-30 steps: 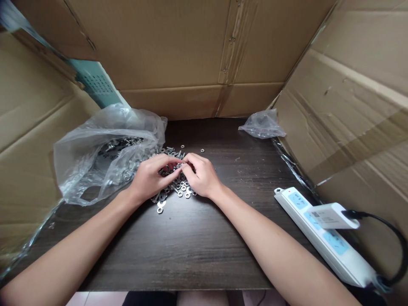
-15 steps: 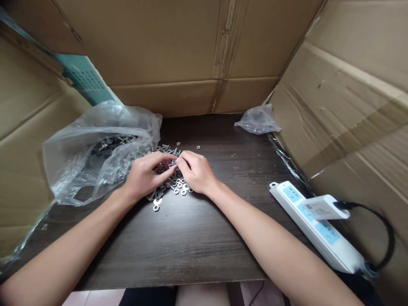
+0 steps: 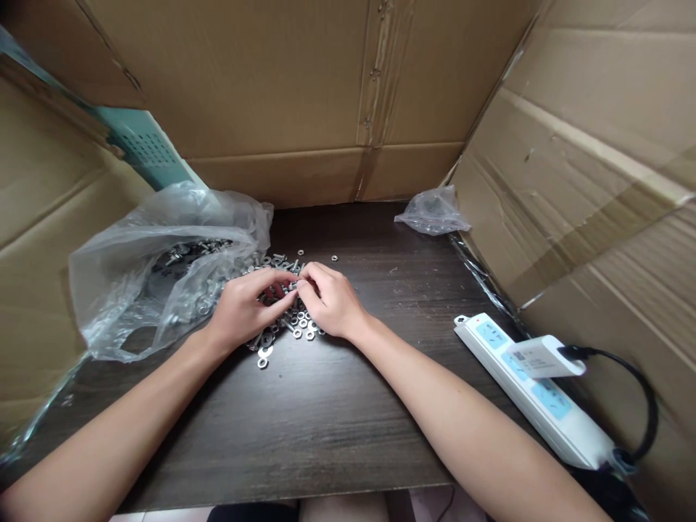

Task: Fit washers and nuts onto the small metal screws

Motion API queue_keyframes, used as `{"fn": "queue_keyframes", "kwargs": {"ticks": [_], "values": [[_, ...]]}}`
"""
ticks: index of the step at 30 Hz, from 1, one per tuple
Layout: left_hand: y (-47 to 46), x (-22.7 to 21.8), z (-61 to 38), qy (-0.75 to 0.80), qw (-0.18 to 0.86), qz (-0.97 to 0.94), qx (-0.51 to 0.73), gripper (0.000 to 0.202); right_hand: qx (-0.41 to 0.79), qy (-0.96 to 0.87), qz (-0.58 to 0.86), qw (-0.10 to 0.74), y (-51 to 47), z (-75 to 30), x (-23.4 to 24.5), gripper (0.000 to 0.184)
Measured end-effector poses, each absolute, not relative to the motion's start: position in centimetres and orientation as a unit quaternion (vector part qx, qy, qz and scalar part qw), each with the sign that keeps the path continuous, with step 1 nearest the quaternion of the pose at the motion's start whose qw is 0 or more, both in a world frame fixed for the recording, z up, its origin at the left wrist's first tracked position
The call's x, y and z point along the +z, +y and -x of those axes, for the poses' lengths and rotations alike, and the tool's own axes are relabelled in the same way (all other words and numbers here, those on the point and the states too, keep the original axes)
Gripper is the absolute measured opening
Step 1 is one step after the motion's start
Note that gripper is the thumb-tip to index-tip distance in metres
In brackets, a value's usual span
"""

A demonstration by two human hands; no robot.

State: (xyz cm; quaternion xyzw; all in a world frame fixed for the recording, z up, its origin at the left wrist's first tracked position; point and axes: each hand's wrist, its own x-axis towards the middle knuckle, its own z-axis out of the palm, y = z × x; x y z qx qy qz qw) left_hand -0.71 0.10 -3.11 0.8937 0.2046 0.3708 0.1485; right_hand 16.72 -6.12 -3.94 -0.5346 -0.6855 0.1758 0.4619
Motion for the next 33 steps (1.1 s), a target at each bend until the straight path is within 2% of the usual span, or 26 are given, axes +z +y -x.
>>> {"fn": "queue_keyframes", "kwargs": {"ticks": [7, 15, 26, 33], "values": [[0.21, -3.12, 0.73, 0.202, 0.142, -0.893, 0.376, 0.009, 0.171, -0.683, 0.537, 0.464, -6.11, -16.64, -3.91, 0.025], [0.24, -3.11, 0.76, 0.206, 0.138, -0.891, 0.38, 0.013, 0.169, -0.684, 0.532, 0.47, -6.23, -16.68, -3.87, 0.01], [0.16, -3.41, 0.72, 0.208, 0.16, -0.887, 0.379, 0.014, 0.157, -0.688, 0.531, 0.47, -6.09, -16.56, -3.9, 0.026], [0.09, -3.3, 0.81, 0.213, 0.169, -0.889, 0.369, 0.013, 0.173, -0.688, 0.532, 0.462, -6.12, -16.63, -3.85, 0.025]]}}
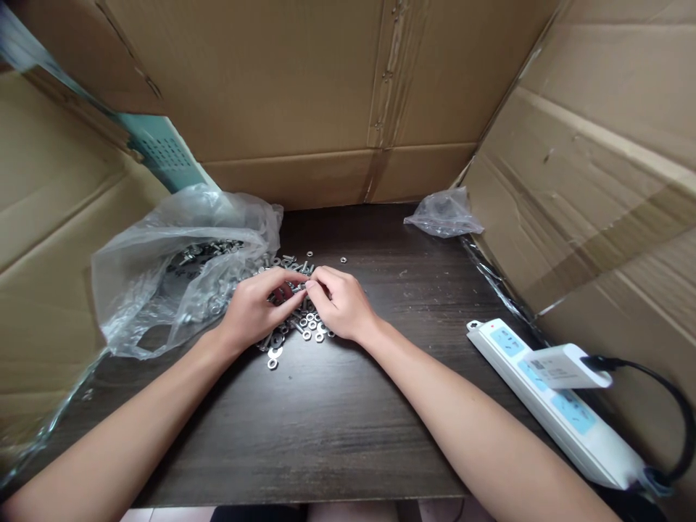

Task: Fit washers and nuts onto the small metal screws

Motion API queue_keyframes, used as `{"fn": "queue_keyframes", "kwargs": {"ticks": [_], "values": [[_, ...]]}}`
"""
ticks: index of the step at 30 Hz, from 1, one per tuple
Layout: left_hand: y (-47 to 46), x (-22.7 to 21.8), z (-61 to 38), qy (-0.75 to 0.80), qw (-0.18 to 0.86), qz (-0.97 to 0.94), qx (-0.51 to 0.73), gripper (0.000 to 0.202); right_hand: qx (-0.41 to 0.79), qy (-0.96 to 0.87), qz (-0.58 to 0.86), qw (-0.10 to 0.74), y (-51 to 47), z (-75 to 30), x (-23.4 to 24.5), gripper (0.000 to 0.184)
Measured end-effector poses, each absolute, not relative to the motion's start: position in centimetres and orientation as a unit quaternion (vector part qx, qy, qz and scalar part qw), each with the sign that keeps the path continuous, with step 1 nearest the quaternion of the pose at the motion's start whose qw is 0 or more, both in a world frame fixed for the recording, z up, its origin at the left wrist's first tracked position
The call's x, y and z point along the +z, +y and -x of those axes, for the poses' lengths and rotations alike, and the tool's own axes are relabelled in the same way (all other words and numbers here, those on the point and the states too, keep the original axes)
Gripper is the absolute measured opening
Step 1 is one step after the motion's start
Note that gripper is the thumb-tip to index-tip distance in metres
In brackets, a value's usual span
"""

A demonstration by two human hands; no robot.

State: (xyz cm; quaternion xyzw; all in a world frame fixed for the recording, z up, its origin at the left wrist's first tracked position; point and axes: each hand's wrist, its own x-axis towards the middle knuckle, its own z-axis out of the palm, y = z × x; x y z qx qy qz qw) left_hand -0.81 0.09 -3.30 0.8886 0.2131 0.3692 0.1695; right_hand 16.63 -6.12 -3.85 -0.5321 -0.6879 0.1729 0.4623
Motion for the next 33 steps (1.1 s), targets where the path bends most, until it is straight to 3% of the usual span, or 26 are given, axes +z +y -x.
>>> {"fn": "queue_keyframes", "kwargs": {"ticks": [33], "values": [[-0.09, -2.89, 0.92, 0.207, 0.174, -0.89, 0.366, 0.013, 0.185, -0.681, 0.53, 0.47, -6.29, -16.64, -3.65, 0.018]]}}
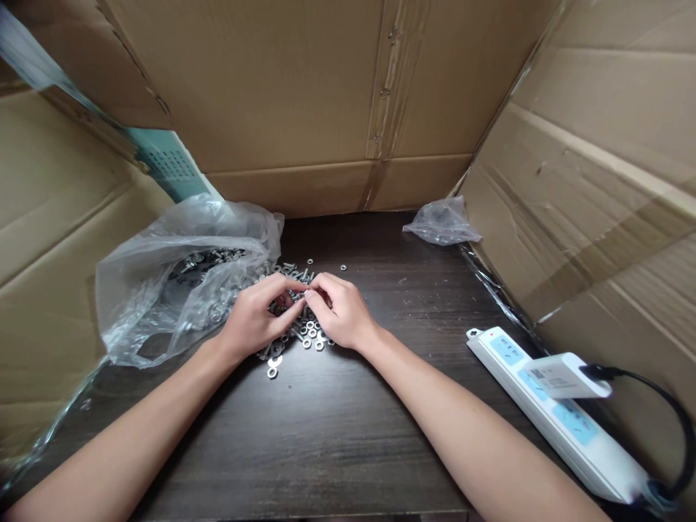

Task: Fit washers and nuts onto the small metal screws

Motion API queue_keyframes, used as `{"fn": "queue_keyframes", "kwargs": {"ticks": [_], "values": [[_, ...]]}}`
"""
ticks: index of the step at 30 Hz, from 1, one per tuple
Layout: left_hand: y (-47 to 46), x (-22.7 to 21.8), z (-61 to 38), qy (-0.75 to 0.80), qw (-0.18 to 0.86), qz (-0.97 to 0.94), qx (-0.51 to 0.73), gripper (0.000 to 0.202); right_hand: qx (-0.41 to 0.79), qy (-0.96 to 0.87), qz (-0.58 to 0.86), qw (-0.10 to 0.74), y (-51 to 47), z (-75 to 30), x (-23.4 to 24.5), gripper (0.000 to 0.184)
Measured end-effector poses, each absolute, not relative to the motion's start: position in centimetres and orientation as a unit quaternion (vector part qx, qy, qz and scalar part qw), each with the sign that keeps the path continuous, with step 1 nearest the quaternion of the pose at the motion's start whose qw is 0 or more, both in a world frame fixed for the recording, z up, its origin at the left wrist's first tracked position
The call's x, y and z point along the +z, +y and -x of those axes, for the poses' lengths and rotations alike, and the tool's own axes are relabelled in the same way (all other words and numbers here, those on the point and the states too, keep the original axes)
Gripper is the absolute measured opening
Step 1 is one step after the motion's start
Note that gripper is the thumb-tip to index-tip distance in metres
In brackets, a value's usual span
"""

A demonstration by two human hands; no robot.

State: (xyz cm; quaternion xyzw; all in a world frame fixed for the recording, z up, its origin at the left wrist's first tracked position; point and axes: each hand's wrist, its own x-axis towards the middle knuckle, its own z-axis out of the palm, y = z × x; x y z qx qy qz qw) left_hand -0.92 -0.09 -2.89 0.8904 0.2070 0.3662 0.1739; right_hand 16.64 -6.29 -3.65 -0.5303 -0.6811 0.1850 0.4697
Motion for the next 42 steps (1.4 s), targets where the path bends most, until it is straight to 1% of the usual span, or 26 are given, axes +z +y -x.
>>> {"fn": "queue_keyframes", "kwargs": {"ticks": [42], "values": [[0.02, -2.94, 0.85, 0.193, 0.174, -0.888, 0.379, 0.014, 0.194, -0.686, 0.514, 0.477, -6.32, -16.63, -3.68, 0.012]]}}
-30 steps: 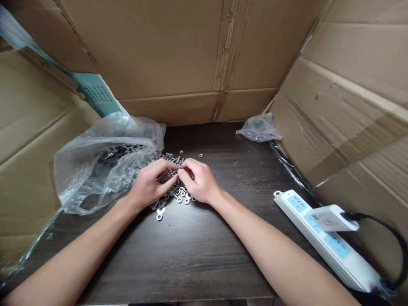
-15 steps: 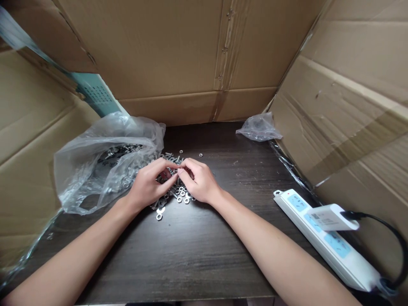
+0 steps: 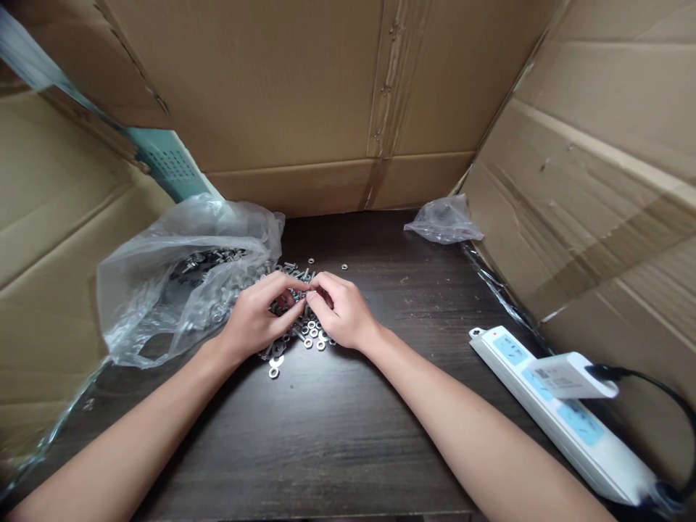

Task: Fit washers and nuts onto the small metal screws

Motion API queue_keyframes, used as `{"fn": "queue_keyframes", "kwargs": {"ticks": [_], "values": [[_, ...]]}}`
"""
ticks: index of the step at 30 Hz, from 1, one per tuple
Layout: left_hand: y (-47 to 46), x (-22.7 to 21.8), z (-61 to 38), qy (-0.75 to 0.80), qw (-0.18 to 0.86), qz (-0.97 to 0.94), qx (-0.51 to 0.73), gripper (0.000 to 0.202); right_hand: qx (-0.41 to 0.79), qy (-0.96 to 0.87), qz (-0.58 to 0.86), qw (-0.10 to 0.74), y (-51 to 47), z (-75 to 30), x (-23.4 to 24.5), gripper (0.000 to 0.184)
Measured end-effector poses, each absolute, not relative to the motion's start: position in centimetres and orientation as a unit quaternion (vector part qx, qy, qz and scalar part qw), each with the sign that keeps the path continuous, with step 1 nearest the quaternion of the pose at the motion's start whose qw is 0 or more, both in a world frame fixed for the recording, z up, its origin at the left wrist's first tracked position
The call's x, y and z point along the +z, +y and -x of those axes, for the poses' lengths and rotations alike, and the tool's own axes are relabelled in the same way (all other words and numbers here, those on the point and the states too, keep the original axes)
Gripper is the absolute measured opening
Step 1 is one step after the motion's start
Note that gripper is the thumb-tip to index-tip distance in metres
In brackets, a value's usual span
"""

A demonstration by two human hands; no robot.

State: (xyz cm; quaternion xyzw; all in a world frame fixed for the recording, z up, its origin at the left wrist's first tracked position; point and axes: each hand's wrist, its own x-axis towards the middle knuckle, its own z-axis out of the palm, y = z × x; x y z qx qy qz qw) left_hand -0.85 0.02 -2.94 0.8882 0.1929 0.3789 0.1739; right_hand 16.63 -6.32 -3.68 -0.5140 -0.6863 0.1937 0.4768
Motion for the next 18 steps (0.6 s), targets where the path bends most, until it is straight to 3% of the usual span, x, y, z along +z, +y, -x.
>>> {"fn": "queue_keyframes", "kwargs": {"ticks": [18], "values": [[-0.06, -2.78, 0.83, 0.194, 0.184, -0.887, 0.377, 0.012, 0.205, -0.686, 0.513, 0.474, -6.35, -16.67, -3.6, 0.013]]}}
